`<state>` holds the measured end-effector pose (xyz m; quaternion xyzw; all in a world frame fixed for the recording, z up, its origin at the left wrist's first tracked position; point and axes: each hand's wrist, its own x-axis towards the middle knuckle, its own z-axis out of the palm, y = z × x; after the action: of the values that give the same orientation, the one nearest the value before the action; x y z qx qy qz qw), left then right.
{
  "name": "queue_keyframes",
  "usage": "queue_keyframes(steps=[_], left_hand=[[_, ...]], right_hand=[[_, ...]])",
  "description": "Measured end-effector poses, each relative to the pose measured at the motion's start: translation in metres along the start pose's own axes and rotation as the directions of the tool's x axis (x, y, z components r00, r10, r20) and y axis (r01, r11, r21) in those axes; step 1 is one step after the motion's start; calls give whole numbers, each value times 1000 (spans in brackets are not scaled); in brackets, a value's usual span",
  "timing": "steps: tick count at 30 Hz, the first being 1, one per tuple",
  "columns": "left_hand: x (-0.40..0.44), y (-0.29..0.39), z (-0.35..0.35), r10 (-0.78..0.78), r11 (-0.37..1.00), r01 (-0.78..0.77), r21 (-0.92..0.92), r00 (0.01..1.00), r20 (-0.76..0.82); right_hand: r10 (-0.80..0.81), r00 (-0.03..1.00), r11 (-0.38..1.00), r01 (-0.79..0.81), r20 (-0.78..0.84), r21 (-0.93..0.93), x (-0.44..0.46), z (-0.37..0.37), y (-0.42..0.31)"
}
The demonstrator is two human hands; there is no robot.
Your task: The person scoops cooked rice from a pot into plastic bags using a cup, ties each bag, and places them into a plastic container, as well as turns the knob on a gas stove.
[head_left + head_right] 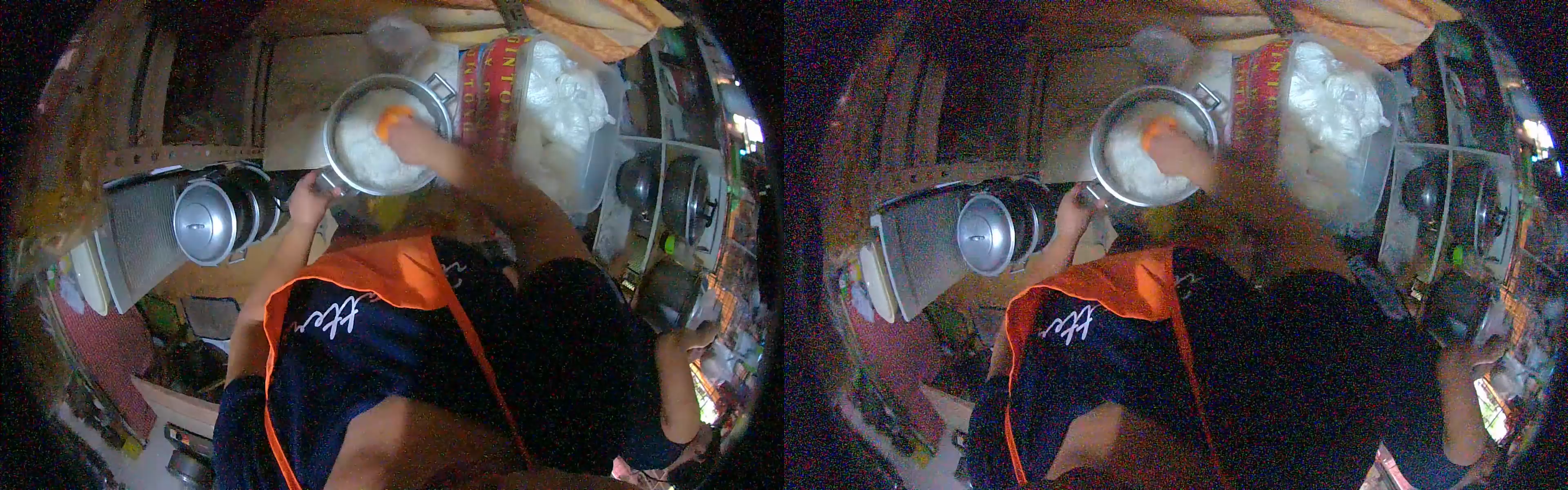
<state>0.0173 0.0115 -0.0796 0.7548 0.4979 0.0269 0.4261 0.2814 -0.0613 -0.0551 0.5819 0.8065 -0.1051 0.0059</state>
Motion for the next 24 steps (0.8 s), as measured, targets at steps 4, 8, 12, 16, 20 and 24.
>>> queue_keyframes(steps=[4, 8, 12, 16, 20, 24], left_hand=[[-3, -5, 6, 63, 998, -63, 1, 998, -29], [-13, -1, 4, 11, 1000, -12, -20, 998, -64], [-7, -20, 19, -54, 982, 51, -181, 998, -12], [-19, 5, 12, -4, 1000, 2, -22, 996, -84], [-33, 10, 20, 42, 996, -54, -70, 986, -159], [-39, 18, 27, 49, 995, -64, -77, 982, -182]], right_hand=[[332, 943, 936, -328, 13, -127, 5, 47, 31], [379, 872, 922, -384, 310, -48, -19, 43, 6], [500, 822, 859, -510, 271, -37, -11, 66, -24], [430, 899, 837, -429, 77, 338, -4, 14, -30], [275, 953, 961, -268, 124, -75, 3, -1, 18], [398, 917, 843, -353, 29, -405, -10, 53, 1]])
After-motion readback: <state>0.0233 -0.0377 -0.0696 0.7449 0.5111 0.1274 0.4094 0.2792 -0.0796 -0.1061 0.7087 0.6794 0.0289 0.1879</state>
